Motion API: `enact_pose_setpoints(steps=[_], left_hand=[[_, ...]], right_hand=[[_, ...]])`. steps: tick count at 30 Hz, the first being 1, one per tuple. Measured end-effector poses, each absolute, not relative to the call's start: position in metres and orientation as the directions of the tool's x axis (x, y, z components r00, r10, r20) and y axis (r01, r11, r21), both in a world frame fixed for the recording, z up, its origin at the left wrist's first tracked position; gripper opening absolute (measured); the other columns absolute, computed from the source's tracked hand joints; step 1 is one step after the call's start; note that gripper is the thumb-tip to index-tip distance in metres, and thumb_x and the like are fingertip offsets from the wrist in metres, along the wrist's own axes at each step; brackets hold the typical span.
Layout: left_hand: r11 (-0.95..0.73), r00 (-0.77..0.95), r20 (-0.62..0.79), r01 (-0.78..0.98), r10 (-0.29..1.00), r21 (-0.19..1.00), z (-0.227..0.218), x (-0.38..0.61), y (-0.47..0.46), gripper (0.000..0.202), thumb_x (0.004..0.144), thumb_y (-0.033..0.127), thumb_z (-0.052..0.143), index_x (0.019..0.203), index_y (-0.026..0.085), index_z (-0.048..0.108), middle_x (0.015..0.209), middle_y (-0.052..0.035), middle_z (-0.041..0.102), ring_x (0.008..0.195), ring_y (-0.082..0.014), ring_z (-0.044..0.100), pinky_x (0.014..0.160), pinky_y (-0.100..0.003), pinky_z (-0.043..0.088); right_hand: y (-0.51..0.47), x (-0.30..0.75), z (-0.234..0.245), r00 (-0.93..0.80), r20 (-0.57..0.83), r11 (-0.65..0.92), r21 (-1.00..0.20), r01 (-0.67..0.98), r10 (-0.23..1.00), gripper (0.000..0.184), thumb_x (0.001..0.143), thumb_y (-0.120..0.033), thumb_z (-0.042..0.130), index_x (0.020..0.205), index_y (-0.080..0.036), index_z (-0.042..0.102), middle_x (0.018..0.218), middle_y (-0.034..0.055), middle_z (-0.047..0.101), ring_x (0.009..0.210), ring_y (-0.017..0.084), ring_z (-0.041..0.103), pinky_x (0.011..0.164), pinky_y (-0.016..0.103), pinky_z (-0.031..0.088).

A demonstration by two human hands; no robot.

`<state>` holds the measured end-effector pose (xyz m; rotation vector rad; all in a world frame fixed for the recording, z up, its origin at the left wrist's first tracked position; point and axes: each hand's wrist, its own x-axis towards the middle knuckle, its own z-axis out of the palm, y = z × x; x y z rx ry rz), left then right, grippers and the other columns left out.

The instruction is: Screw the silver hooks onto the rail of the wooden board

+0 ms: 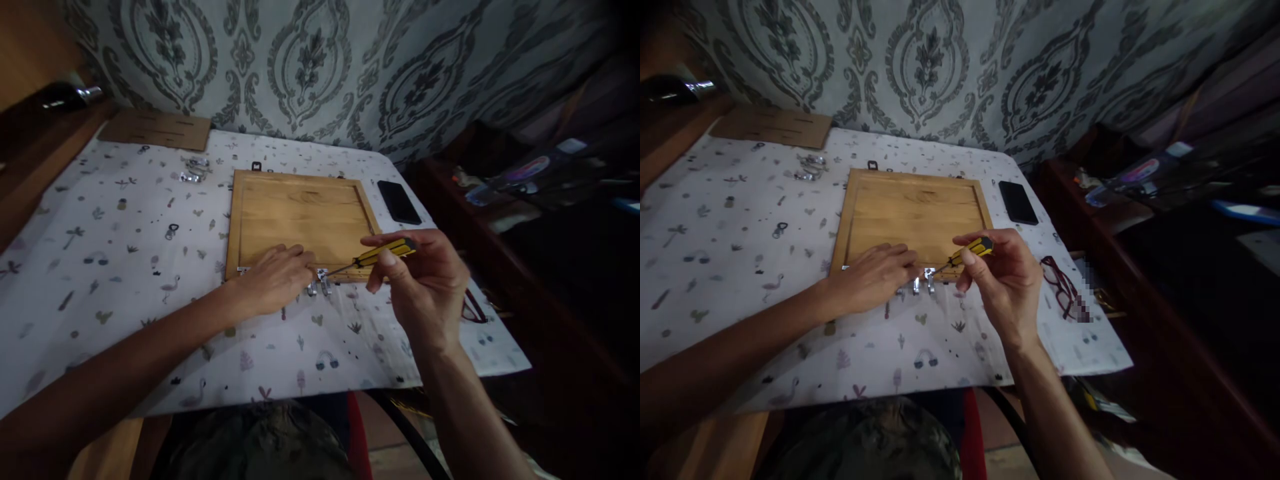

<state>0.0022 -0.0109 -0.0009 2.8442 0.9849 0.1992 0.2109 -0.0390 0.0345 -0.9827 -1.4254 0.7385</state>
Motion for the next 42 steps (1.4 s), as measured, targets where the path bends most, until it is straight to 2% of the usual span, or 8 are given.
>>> enact_pose_setpoints(steps=[4,10,17,22,28,32,36,42], left_hand=[[-0.777,0.778,0.080,0.606,0.623,0.170,-0.002,0.002,-0.011,0.023,0.104,0.019,0.047,0.109,0.017,0.070,0.120,-0.0085,0.067,0.109,-0.0227,0.060,0.084,-0.036,0.044],[-0.782,0.777,0.106,0.601,0.620,0.166,-0.005,0.000,-0.011,0.023,0.104,0.018,0.047,0.109,0.018,0.070,0.114,-0.0090,0.067,0.109,-0.0233,0.059,0.084,-0.036,0.044],[-0.788,0.785,0.102,0.592,0.611,0.168,-0.002,0.000,-0.011,0.022,0.103,0.016,0.048,0.106,0.018,0.069,0.108,-0.0076,0.068,0.104,-0.0226,0.060,0.081,-0.034,0.043],[-0.789,0.782,0.118,0.594,0.612,0.158,-0.004,0.001,-0.011,0.022,0.103,0.017,0.048,0.108,0.018,0.070,0.109,-0.0074,0.068,0.106,-0.0227,0.060,0.081,-0.035,0.044],[-0.788,0.780,0.125,0.593,0.613,0.163,-0.007,0.000,-0.011,0.021,0.102,0.018,0.050,0.110,0.020,0.069,0.112,-0.0065,0.068,0.108,-0.0234,0.060,0.083,-0.035,0.045],[-0.789,0.782,0.114,0.595,0.612,0.152,-0.003,0.000,-0.010,0.020,0.101,0.016,0.051,0.108,0.019,0.069,0.108,-0.0063,0.068,0.105,-0.0233,0.061,0.080,-0.035,0.046],[-0.788,0.784,0.096,0.599,0.614,0.144,0.001,0.001,-0.010,0.021,0.100,0.013,0.051,0.105,0.019,0.070,0.105,-0.0066,0.068,0.103,-0.0222,0.062,0.078,-0.033,0.045],[-0.775,0.778,0.063,0.611,0.626,0.160,0.004,0.001,-0.010,0.022,0.100,0.012,0.050,0.104,0.018,0.071,0.107,-0.0071,0.068,0.105,-0.0231,0.062,0.080,-0.034,0.048]], right_hand=[[-0.038,0.208,0.037,0.085,0.445,0.433,-0.892,0.131,0.892,0.031,0.081,-0.036,0.085,0.084,-0.024,0.056,0.087,-0.0006,0.078,0.042,0.007,0.057,0.039,0.022,0.049],[-0.041,0.213,0.042,-0.041,0.425,0.425,-0.886,0.186,0.904,0.030,0.090,-0.045,0.074,0.110,-0.024,0.067,0.090,0.0000,0.073,0.048,0.009,0.064,0.048,0.026,0.058],[-0.040,0.206,0.039,0.052,0.426,0.416,-0.898,0.141,0.903,0.030,0.087,-0.045,0.078,0.091,-0.022,0.059,0.086,-0.0020,0.072,0.036,0.006,0.058,0.035,0.021,0.047],[-0.041,0.205,0.041,0.047,0.415,0.407,-0.905,0.123,0.908,0.031,0.088,-0.041,0.077,0.088,-0.023,0.052,0.083,-0.0018,0.075,0.034,0.006,0.054,0.033,0.021,0.043],[-0.044,0.211,0.041,-0.058,0.390,0.394,-0.909,0.135,0.919,0.033,0.093,-0.048,0.069,0.117,-0.026,0.065,0.094,-0.0002,0.074,0.046,0.009,0.066,0.047,0.026,0.057],[-0.041,0.210,0.037,0.018,0.432,0.426,-0.896,0.125,0.902,0.027,0.087,-0.042,0.078,0.101,-0.023,0.067,0.092,-0.0001,0.076,0.040,0.007,0.059,0.038,0.023,0.050],[-0.036,0.208,0.036,0.140,0.450,0.433,-0.891,0.140,0.882,0.039,0.077,-0.041,0.087,0.081,-0.022,0.053,0.084,-0.0005,0.078,0.037,0.005,0.050,0.034,0.020,0.045],[-0.039,0.213,0.044,0.031,0.402,0.392,-0.906,0.156,0.915,0.035,0.082,-0.050,0.081,0.098,-0.023,0.063,0.083,-0.0021,0.072,0.044,0.008,0.062,0.044,0.024,0.054]])
